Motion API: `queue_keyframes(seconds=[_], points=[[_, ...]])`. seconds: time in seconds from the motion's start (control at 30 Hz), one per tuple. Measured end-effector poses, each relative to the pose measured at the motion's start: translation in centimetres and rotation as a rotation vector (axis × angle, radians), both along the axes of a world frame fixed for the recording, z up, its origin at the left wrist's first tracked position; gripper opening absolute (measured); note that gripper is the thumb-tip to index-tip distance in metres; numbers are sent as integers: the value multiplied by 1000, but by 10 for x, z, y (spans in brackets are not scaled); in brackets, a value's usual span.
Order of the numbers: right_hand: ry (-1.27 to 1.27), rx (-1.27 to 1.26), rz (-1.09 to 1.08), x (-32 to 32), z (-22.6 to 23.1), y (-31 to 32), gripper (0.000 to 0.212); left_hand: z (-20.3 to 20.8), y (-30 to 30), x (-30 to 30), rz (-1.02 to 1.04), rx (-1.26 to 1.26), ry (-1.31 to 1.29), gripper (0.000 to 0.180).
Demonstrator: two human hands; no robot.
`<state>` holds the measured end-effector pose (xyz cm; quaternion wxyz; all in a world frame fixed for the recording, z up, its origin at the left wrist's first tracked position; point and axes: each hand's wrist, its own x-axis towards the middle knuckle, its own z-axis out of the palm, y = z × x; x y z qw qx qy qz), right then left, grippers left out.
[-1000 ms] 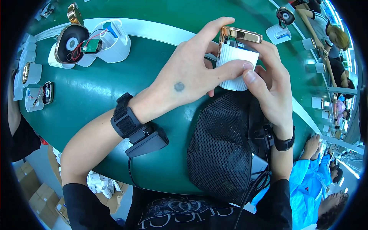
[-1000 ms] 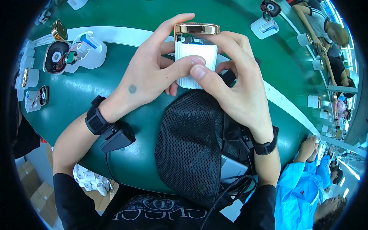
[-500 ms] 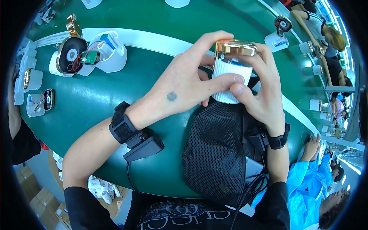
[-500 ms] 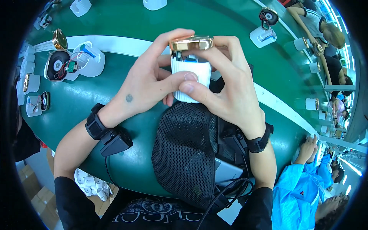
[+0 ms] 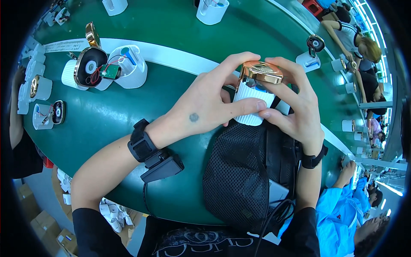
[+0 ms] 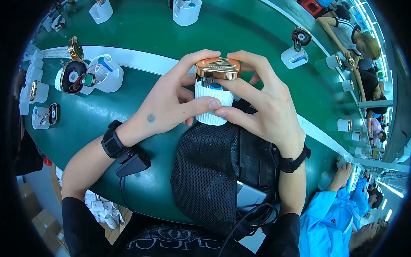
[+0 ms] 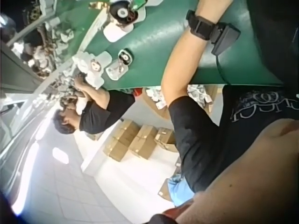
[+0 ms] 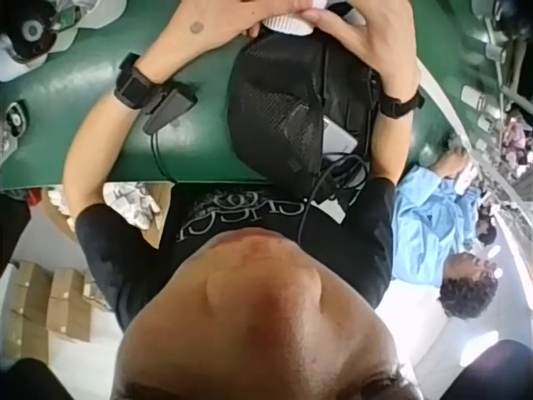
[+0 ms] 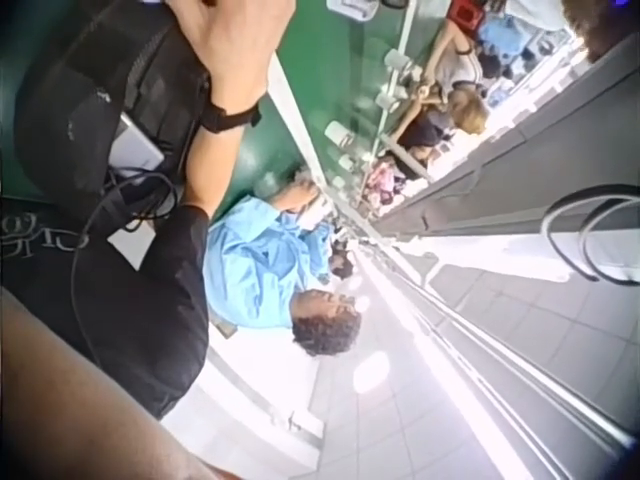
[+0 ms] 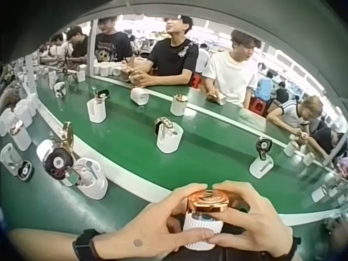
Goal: The person assembles a small electronic device by hand, picking up a white plastic housing and a gold-rimmed component. They fit the internal wiring into the housing, press the gold-rimmed component onto the top, and place the assembled unit back onto the green workbench before repeating the process.
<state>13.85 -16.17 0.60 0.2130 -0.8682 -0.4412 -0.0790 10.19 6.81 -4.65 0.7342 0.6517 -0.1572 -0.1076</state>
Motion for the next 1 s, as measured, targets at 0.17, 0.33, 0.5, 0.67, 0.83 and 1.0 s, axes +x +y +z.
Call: queue_keyframes(seconds=[0.17,0.33,0.5,0.67,0.83,1.0], points=[[-163,31,130,5,5,-7,58,4,0,-1,20,-28,25,74],[-147,227,75,2,3,-4,85,6,-4,1,43,-42,29,73],[29,137,22,-3,-5,8,108,5,0,0,47,-55,63,69],[95,152,34,-4,-6,8,107,6,-1,0,21,-72,80,65],[70,130,37,-1,-10,7,107,4,-1,3,41,-66,60,62],[120,183,45,0,-12,9,107,6,3,1,8,-61,63,69]])
